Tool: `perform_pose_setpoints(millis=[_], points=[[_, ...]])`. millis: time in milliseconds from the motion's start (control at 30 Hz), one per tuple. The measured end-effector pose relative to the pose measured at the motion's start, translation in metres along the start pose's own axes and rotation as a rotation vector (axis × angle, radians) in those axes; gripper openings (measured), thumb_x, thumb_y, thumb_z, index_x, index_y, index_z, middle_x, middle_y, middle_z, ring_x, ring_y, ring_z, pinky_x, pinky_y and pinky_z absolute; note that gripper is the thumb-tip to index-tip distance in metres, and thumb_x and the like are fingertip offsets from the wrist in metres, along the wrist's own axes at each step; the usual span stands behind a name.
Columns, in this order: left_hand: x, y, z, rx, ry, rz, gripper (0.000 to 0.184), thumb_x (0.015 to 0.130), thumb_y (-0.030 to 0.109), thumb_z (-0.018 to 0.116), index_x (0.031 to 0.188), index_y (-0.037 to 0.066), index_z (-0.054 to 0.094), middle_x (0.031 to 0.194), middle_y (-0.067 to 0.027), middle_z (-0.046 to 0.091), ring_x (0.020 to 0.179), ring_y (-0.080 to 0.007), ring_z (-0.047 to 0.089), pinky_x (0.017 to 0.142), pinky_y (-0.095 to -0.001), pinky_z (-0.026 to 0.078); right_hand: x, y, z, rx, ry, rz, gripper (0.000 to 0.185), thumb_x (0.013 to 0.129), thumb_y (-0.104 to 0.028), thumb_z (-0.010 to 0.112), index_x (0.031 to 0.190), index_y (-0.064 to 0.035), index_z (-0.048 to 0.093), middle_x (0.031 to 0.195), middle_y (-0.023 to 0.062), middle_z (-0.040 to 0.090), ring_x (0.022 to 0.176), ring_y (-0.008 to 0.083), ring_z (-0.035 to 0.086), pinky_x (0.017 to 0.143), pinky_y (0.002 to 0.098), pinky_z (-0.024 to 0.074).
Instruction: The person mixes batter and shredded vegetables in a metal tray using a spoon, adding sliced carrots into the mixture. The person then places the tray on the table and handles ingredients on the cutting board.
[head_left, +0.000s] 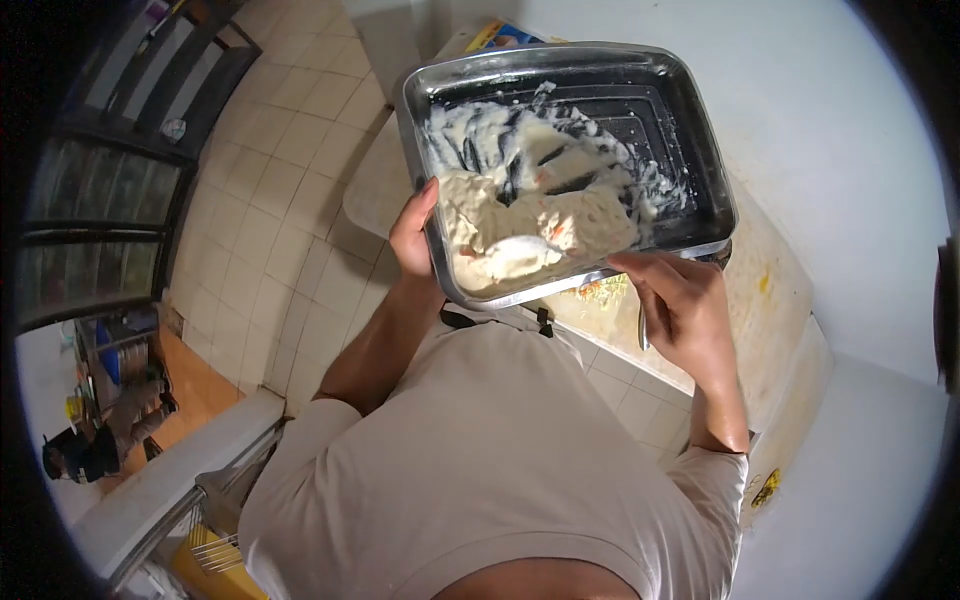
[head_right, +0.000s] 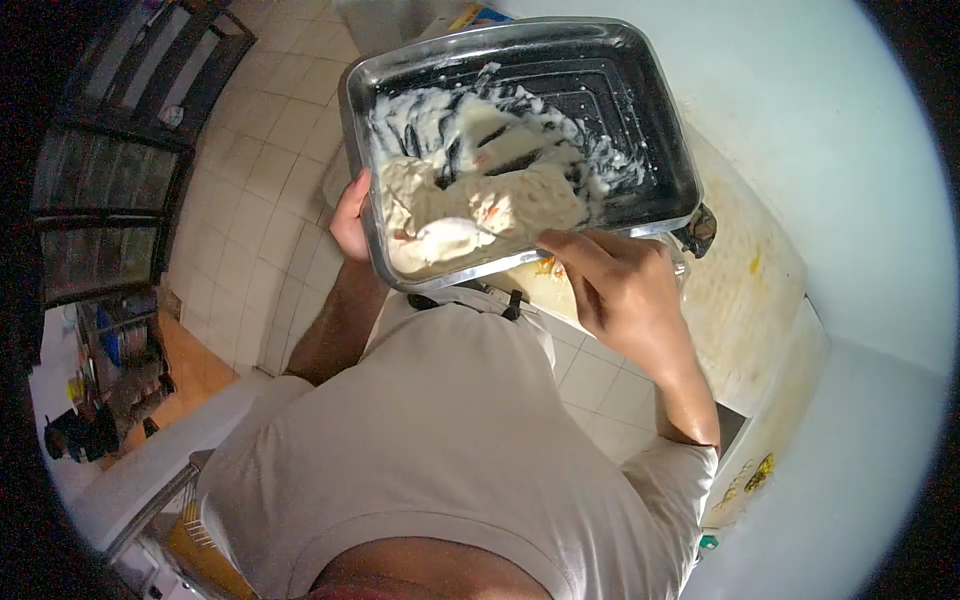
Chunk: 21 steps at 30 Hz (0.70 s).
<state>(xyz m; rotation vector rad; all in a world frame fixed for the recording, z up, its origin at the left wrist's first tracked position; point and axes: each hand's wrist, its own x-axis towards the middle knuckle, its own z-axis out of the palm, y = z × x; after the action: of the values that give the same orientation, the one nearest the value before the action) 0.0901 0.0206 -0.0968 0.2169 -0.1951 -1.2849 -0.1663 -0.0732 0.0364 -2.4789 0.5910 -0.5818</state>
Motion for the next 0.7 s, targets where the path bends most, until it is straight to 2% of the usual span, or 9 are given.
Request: perform_pose_setpoints(millis=[33,133,267,300,367,400,567,667,700], points=[[0.001,-0.001,0.005,0.015,0.037,0.020,0.057,0.102,0.034,0.037,0.138,-0.008,0.049,0.133,-0.0244,0.061,0.118,-0.0349,0.063,0.103,-0.0476,0.050,0.001,0.000,0.004,-0.059,0.002,0.013,0.026,0.086,0.013,0.060,0.104,-0.0010,0.072,0.084,0.0143,0.072,0.068,0.0282,0.069,0.062,0.0335,0.0522],[0.000,0.003,0.008,0.000,-0.097,-0.065,0.056,0.098,0.037,0.049,0.136,-0.005,0.053,0.129,-0.0214,0.064,0.115,-0.0323,0.065,0.103,-0.0444,0.050,0.005,0.000,0.002,-0.134,0.085,0.006,0.028,0.085,0.013,0.060,0.105,-0.0015,0.072,0.085,0.0152,0.073,0.069,0.0274,0.070,0.062,0.0315,0.0523],[-0.001,-0.002,0.000,-0.004,-0.132,-0.028,0.058,0.098,0.037,0.047,0.136,-0.006,0.052,0.130,-0.0225,0.063,0.116,-0.0328,0.065,0.104,-0.0445,0.050,0.001,0.008,-0.010,-0.169,0.273,0.116,0.025,0.088,0.011,0.058,0.105,-0.0017,0.072,0.083,0.0160,0.072,0.067,0.0243,0.070,0.061,0.0284,0.0502],[-0.001,-0.005,-0.003,-0.018,-0.150,-0.010,0.058,0.099,0.036,0.043,0.137,-0.007,0.050,0.131,-0.0239,0.062,0.118,-0.0341,0.064,0.105,-0.0458,0.049,-0.004,0.016,-0.010,-0.227,0.316,0.133,0.023,0.091,0.008,0.056,0.106,-0.0022,0.071,0.076,0.0165,0.069,0.061,0.0212,0.067,0.057,0.0286,0.0465],[0.001,-0.010,-0.005,-0.047,-0.188,0.026,0.057,0.101,0.033,0.035,0.138,-0.009,0.048,0.135,-0.0267,0.059,0.121,-0.0368,0.062,0.107,-0.0482,0.047,-0.011,0.020,-0.010,-0.264,0.267,0.285,0.019,0.090,0.003,0.061,0.104,-0.0041,0.072,0.078,0.0175,0.070,0.068,0.0297,0.070,0.060,0.0350,0.0506],[0.002,-0.013,-0.004,-0.030,-0.144,0.038,0.058,0.101,0.033,0.036,0.138,-0.010,0.047,0.135,-0.0268,0.058,0.122,-0.0372,0.061,0.107,-0.0485,0.047,-0.014,0.023,-0.011,-0.283,0.242,0.360,0.017,0.090,0.001,0.063,0.103,-0.0051,0.072,0.079,0.0180,0.071,0.071,0.0340,0.072,0.061,0.0383,0.0526],[-0.002,-0.025,0.003,-0.020,-0.065,0.060,0.059,0.101,0.034,0.036,0.139,-0.010,0.046,0.137,-0.0266,0.057,0.123,-0.0388,0.060,0.108,-0.0492,0.046,-0.028,0.013,0.005,-0.044,0.247,0.338,0.014,0.090,0.002,0.063,0.101,-0.0025,0.070,0.066,0.0186,0.061,0.051,0.0336,0.059,0.051,0.0411,0.0436],[-0.002,-0.027,0.029,0.272,0.238,0.109,0.059,0.101,0.035,0.037,0.139,-0.009,0.046,0.136,-0.0257,0.058,0.122,-0.0380,0.061,0.107,-0.0488,0.047,-0.024,0.000,0.009,-0.043,0.281,0.232,0.018,0.087,0.004,0.065,0.103,-0.0021,0.070,0.066,0.0156,0.064,0.053,0.0317,0.062,0.052,0.0370,0.0472],[-0.002,-0.027,0.029,0.277,0.242,0.112,0.058,0.101,0.036,0.039,0.137,-0.007,0.049,0.132,-0.0236,0.060,0.118,-0.0352,0.062,0.105,-0.0458,0.048,-0.025,-0.001,0.011,-0.027,0.271,0.192,0.018,0.087,0.005,0.064,0.102,-0.0021,0.071,0.065,0.0146,0.063,0.051,0.0289,0.059,0.051,0.0355,0.0451]])
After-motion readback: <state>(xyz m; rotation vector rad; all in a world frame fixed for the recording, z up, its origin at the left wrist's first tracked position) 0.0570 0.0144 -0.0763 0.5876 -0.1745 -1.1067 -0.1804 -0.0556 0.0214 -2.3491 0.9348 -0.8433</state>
